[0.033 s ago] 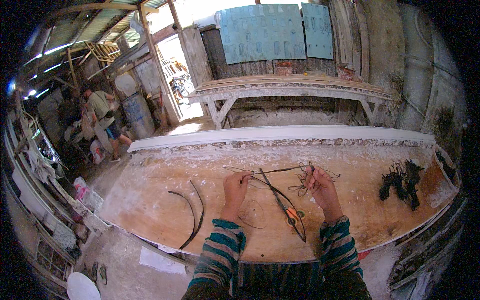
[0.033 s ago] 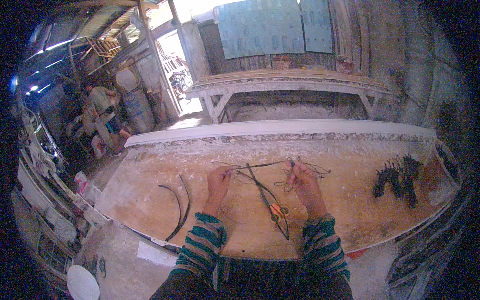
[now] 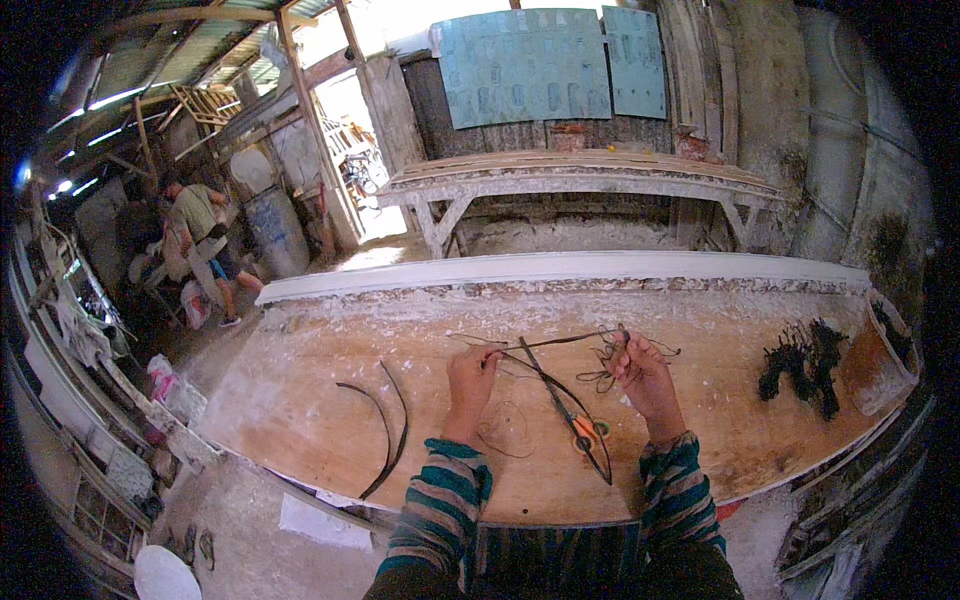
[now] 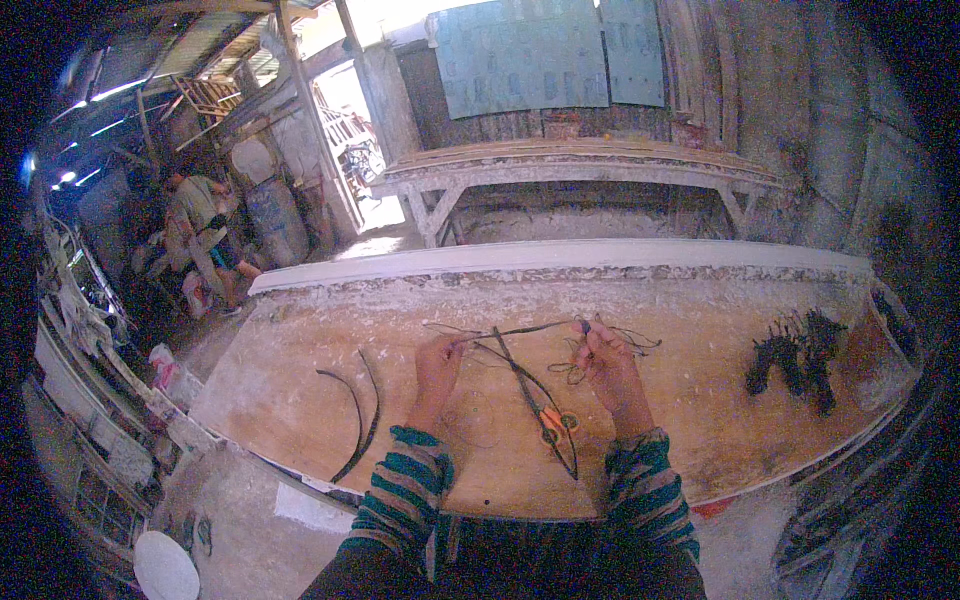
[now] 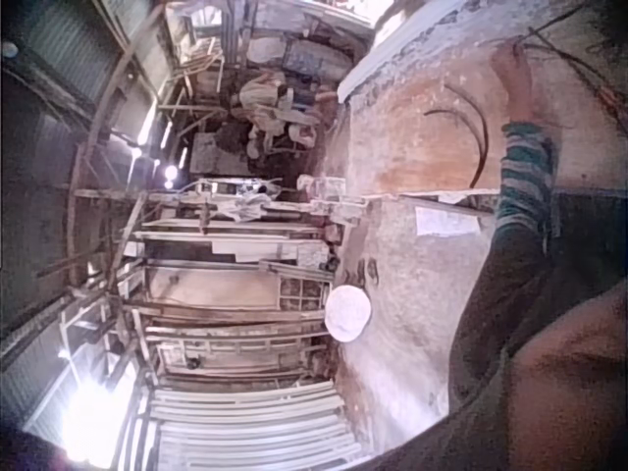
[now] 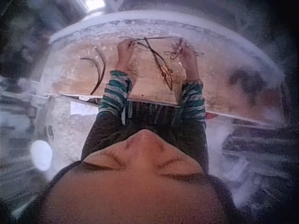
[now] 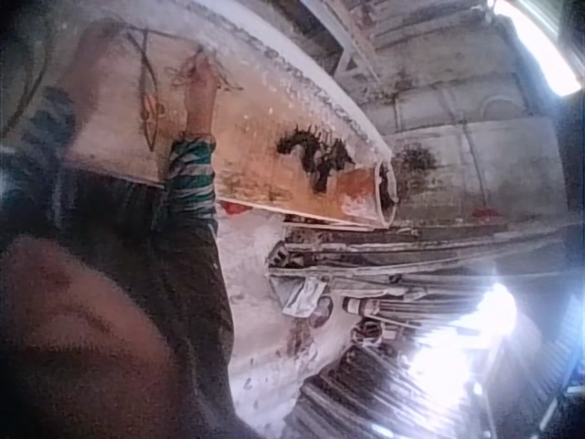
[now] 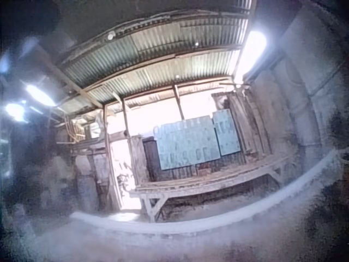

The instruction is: The person uses orange-handled scissors to cut a long black rubber strip into smaller pieces on a wooden workbench. The cut pieces are placed in a growing pile on the table. Another person works at a separate bench in the background.

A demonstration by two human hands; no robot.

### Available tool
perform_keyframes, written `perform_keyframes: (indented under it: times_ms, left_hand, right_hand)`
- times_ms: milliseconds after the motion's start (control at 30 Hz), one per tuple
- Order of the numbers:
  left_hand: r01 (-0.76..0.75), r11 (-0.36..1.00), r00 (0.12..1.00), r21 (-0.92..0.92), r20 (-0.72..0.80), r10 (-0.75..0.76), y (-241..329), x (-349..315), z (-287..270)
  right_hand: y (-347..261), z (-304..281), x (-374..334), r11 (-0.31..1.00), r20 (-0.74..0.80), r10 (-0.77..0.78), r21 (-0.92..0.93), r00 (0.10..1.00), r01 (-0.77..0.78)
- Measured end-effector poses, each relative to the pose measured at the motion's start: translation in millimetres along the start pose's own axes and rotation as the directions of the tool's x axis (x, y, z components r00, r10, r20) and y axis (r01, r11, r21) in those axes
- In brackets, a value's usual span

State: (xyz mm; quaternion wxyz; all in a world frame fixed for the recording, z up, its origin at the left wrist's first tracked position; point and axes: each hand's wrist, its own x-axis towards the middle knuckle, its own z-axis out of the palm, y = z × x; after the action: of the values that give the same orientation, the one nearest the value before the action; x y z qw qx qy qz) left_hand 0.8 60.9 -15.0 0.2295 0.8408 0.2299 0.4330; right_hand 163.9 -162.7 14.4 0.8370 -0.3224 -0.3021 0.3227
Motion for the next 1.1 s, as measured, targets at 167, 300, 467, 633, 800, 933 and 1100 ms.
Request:
perform_keyframes:
  times_ms: [167,300,467,633,800,933,1100]
  left_hand:
    - [0.025,0.999,0.999,-0.034,0.028,-0.024,-8.8,-4.7,9.8]
    - [0.132,0.961,0.987,-0.242,0.126,-0.104,0.1,-13.1,21.8]
    - [0.406,0.790,0.874,-0.459,0.448,-0.188,23.6,-21.6,32.2]
    - [0.540,0.572,0.801,-0.617,0.586,-0.124,35.0,-29.1,38.6]
    - [0.483,0.516,0.846,-0.707,0.529,-0.067,40.6,-34.6,40.1]
    - [0.459,0.566,0.841,-0.685,0.541,-0.026,47.8,-31.6,36.3]
    - [0.397,0.627,0.842,-0.670,0.538,0.042,44.7,-33.3,42.8]
  right_hand:
    - [-4.9,7.7,1.6,0.989,0.131,-0.100,0.117,0.986,0.085]
    - [2.9,5.4,4.0,0.993,0.041,-0.120,-0.006,0.992,0.121]
    - [22.7,11.8,0.2,0.944,-0.007,0.065,-0.325,0.998,-0.063]
    - [47.9,16.3,-2.5,0.855,-0.043,0.186,-0.484,0.982,-0.183]
    - [45.2,23.9,-6.3,0.811,-0.113,0.174,-0.547,0.978,-0.208]
    - [48.4,15.6,-3.2,0.788,-0.070,0.159,-0.592,0.985,-0.169]
    - [58.0,7.7,-2.9,0.789,-0.076,0.122,-0.598,0.990,-0.143]
